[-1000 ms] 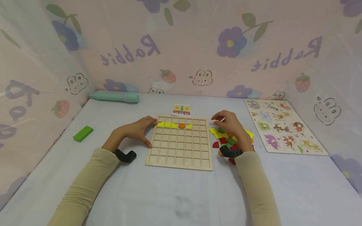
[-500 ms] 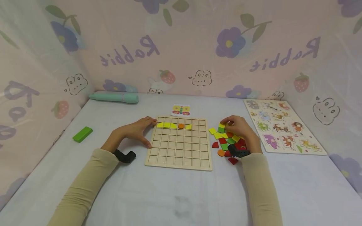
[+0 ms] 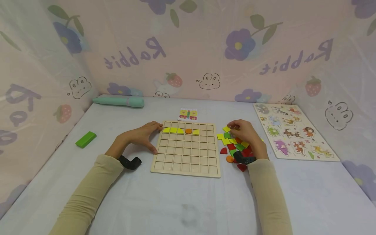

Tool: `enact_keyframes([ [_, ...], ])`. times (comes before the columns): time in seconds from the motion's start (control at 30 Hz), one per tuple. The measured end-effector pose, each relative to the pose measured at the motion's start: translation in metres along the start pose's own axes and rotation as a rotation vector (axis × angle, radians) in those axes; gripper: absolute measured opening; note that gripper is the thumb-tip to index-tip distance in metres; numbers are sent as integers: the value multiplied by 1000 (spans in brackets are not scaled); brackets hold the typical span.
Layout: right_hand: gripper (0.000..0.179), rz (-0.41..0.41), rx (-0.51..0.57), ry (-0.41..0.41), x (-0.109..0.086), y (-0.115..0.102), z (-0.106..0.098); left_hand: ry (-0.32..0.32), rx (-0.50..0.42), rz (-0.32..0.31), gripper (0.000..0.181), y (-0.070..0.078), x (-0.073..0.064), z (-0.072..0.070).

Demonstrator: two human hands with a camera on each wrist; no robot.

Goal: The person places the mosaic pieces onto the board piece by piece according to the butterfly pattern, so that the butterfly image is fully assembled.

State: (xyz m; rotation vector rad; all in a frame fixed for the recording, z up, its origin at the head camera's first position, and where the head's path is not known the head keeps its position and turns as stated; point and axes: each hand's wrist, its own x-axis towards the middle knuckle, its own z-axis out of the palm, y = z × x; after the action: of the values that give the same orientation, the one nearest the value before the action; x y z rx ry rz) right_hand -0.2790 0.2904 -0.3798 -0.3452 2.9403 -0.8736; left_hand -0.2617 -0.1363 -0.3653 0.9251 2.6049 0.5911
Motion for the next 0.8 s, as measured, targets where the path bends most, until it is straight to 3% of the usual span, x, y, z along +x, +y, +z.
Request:
enact_keyframes([
  [0.2, 42, 19, -62, 44, 3, -9, 6, 5, 4, 0, 100, 0, -1, 0],
  [0.43, 37, 23, -88, 87, 4, -18, 10, 10, -1, 0, 100, 1, -1, 0],
  [0.6, 32, -105, -17, 118, 7, -38, 20, 5, -1, -5, 100, 0, 0, 0],
  [0.8, 27, -288, -16, 68, 12, -67, 37, 8, 3, 2, 99, -1, 1, 2],
])
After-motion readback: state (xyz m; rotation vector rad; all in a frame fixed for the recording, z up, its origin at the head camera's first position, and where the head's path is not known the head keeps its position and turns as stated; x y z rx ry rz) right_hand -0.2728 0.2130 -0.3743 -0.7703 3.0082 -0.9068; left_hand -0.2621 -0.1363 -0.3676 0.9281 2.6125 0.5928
